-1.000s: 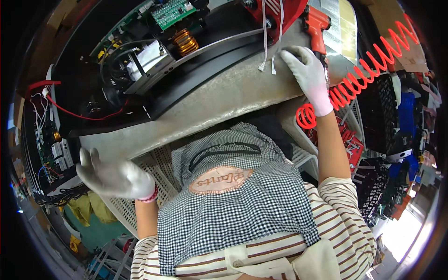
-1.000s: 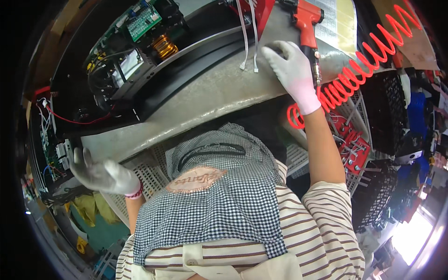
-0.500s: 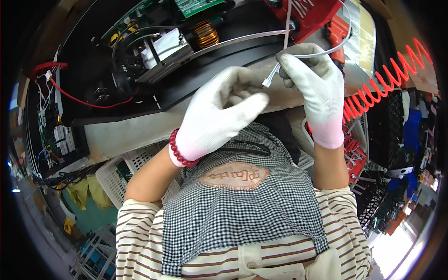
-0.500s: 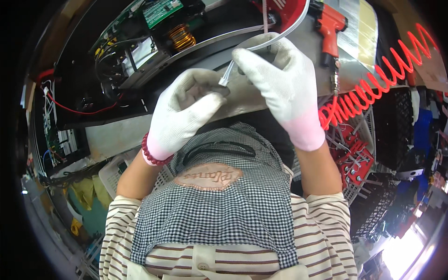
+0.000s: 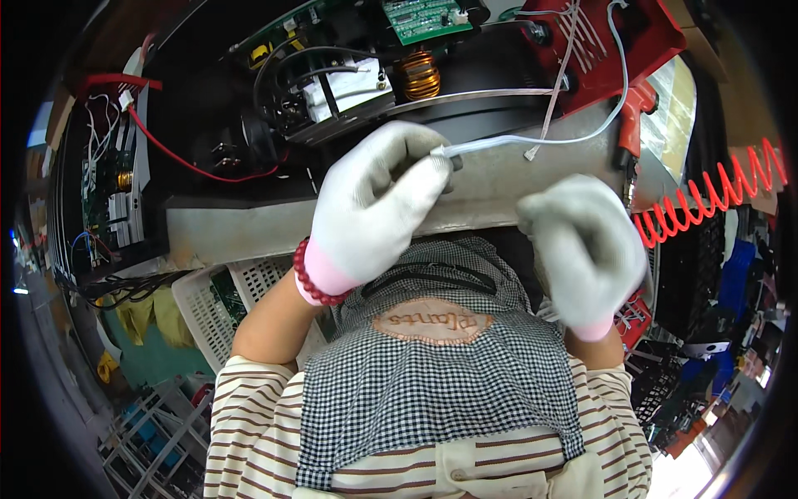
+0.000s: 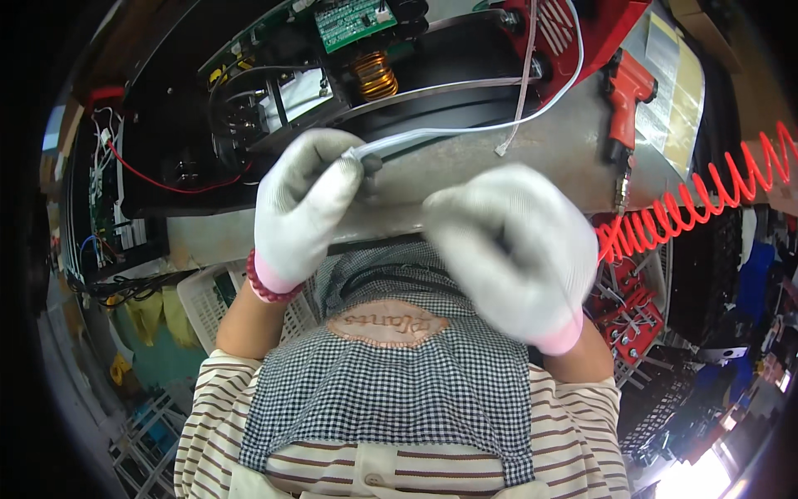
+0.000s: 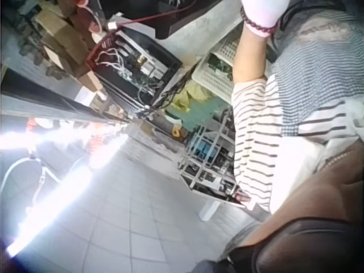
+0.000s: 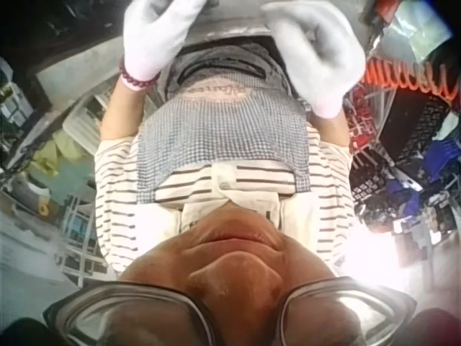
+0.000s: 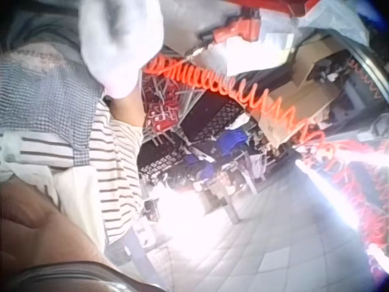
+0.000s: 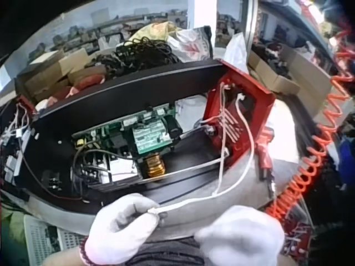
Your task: The person uses a red pneumatic screwdriver to remove screws from a black electronic device and opens the casing. They manipulate internal wires and components, repositioning parts and connecting cables before closing the casing and setting the device aside.
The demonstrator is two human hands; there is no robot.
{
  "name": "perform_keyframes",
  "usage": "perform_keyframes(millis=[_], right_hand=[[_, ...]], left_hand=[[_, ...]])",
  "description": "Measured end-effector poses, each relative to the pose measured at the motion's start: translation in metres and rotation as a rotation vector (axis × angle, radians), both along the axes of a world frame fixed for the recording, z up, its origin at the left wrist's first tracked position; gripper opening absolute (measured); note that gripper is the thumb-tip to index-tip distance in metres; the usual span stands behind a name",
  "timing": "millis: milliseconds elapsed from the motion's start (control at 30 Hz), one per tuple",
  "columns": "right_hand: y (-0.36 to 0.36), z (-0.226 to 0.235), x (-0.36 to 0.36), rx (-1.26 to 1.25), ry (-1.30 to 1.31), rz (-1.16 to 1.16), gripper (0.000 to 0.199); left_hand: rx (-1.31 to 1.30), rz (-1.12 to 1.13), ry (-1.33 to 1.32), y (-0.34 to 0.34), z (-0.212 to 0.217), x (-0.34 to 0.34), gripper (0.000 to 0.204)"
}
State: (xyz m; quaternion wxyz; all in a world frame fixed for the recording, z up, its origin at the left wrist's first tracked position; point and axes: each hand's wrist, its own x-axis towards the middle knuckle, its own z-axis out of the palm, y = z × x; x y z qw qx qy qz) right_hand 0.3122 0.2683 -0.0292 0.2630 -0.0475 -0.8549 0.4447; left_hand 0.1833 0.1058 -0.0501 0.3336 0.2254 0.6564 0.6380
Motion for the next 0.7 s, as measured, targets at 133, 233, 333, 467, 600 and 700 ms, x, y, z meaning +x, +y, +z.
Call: perform_keyframes(millis=[133,233,333,467,600,700], right_hand=[[0.001,0.012,-0.019,0.566,0.185,0.105,0.029],[0.001,0.008,-0.028,0.489,0.072,0.187,0.035],[-0.002,0.002,-0.028,0.428,0.088,0.176,0.031],[0.000,0.001,-0.034,0.472,0.072,0.141,0.023],[0.007,-0.001,-0.048,0.500,0.130,0.142,0.017],[0.008,-0.004,-0.051,0.464,0.136,0.115,0.015]], left_hand=[[0.021,-0.127,0.571,-0.001,0.000,0.001,0.009],[0.040,-0.157,0.092,-0.009,0.003,0.004,0.010],[0.043,-0.195,-0.185,-0.014,0.014,0.002,0.015],[-0.044,-0.150,-0.227,-0.011,0.021,-0.001,0.017],[-0.132,-0.067,-0.123,-0.002,0.024,-0.002,0.018],[-0.158,-0.057,-0.039,-0.005,0.027,0.003,0.018]])
